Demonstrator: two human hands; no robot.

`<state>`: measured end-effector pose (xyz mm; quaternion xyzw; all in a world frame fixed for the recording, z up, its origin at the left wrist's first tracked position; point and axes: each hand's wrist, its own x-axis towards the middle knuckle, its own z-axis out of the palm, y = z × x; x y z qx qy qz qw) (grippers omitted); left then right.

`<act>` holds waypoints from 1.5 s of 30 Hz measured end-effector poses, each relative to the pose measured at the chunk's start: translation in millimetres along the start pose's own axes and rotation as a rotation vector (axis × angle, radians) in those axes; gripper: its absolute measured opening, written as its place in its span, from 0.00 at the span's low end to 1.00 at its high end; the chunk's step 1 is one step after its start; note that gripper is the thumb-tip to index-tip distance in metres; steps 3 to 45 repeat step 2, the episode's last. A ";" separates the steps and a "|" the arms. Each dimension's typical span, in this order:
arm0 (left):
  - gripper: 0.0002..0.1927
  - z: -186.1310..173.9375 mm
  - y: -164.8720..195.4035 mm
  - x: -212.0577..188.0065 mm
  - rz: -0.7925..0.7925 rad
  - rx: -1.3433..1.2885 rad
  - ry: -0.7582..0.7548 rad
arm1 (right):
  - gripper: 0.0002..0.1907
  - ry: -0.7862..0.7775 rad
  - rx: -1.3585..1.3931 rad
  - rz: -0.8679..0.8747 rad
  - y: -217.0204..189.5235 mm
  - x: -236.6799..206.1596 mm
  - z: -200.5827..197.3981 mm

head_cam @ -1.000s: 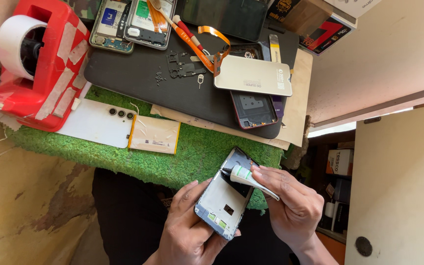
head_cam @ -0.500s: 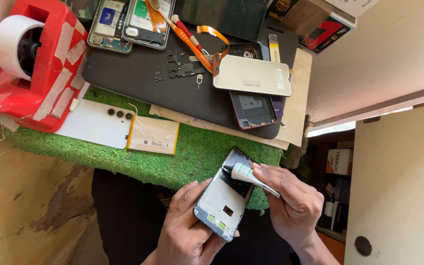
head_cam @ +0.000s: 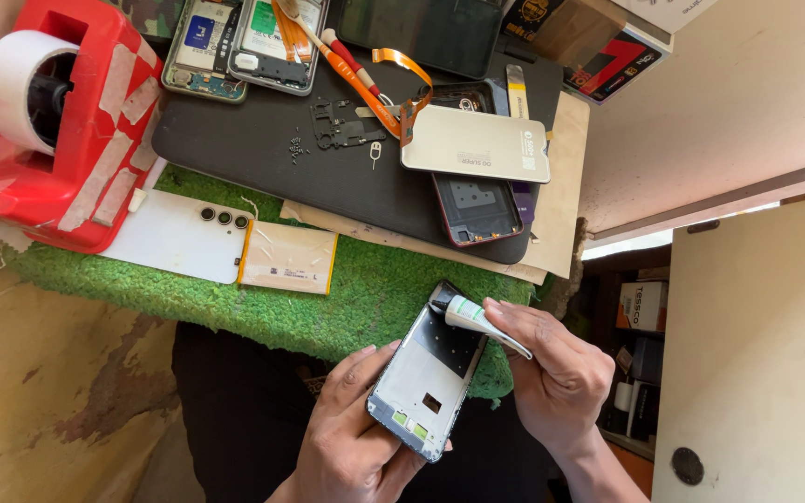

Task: The person sits on the floor and applies adhesive from a tube along the inner edges of a disassembled smartphone frame. They hold the frame with one hand and squeeze the adhesive tube with the other, moving along the perimeter to coat the bonding surface.

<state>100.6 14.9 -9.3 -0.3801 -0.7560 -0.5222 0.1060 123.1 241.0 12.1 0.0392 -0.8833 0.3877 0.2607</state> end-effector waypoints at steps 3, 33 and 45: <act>0.13 0.8 0.2 -1.0 -0.005 0.001 0.000 | 0.20 -0.006 -0.010 0.008 2.1 -0.2 -0.7; 0.13 0.8 0.2 -1.0 -0.005 0.001 0.000 | 0.20 -0.006 -0.010 0.008 2.1 -0.2 -0.7; 0.13 0.8 0.2 -1.0 -0.005 0.001 0.000 | 0.20 -0.006 -0.010 0.008 2.1 -0.2 -0.7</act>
